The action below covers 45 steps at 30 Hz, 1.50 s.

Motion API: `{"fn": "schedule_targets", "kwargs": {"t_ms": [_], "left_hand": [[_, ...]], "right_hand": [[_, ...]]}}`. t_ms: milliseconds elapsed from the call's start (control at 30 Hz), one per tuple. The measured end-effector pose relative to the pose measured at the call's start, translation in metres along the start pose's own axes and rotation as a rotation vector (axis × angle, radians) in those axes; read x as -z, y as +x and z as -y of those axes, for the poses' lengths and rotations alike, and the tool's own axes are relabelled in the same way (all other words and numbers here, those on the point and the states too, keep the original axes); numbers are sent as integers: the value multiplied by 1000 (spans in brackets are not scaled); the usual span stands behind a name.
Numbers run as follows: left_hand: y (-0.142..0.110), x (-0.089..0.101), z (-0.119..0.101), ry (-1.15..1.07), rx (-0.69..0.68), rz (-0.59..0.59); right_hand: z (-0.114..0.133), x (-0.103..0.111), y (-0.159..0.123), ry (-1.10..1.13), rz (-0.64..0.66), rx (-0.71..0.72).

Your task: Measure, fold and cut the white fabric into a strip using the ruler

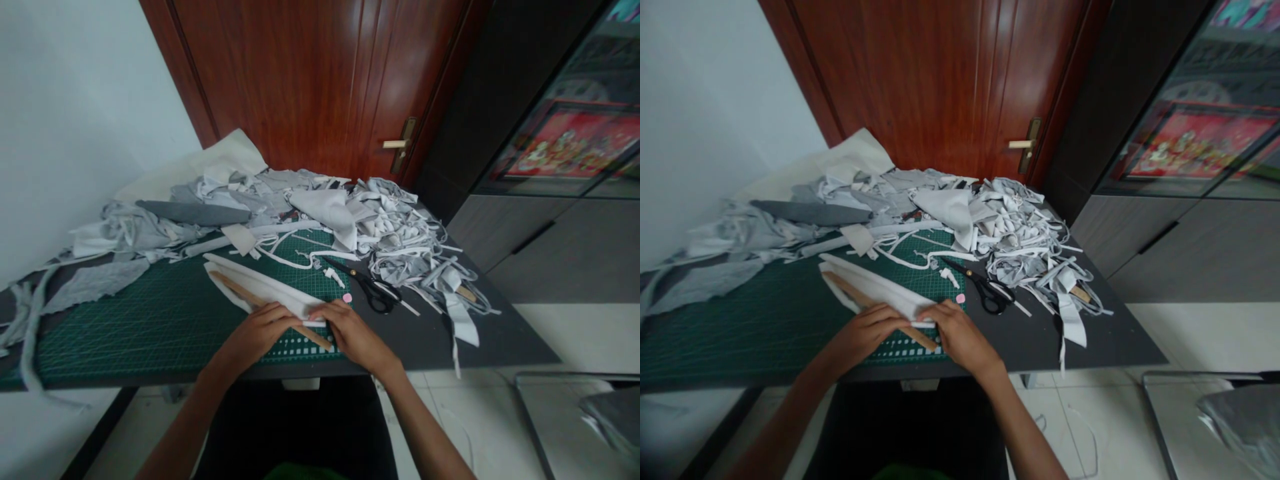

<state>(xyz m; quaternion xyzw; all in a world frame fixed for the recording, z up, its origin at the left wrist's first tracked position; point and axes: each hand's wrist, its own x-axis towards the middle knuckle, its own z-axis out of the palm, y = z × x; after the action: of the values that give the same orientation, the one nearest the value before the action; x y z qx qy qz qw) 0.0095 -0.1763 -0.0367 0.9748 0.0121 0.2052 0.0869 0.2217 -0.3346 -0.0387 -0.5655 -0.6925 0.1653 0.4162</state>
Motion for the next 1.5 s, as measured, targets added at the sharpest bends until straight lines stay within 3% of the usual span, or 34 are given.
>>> {"fn": "schedule_targets", "kwargs": {"t_ms": [233,500,700,867,1067,1167,1267,1500], "left_hand": [[4,-4,1,-16,43,-21],[9,-4,-4,-42,95,-29],[9,-3,-4,-24,83,-28],[7,-4,-4,-22,109,-29],[17,-2,-8,121,155,-28],[30,3,0,172,236,-53],[42,7,15,159,297,19],[43,8,30,147,240,102]], "right_hand": [[-13,18,15,-109,114,5],[-16,19,70,-451,274,10],[-32,8,109,-711,196,-81],[-46,3,122,-663,122,-128],[-61,2,117,-531,63,-97],[-71,4,114,-440,70,-28],[-82,7,114,-351,72,34],[-101,6,118,-212,39,100]]}}
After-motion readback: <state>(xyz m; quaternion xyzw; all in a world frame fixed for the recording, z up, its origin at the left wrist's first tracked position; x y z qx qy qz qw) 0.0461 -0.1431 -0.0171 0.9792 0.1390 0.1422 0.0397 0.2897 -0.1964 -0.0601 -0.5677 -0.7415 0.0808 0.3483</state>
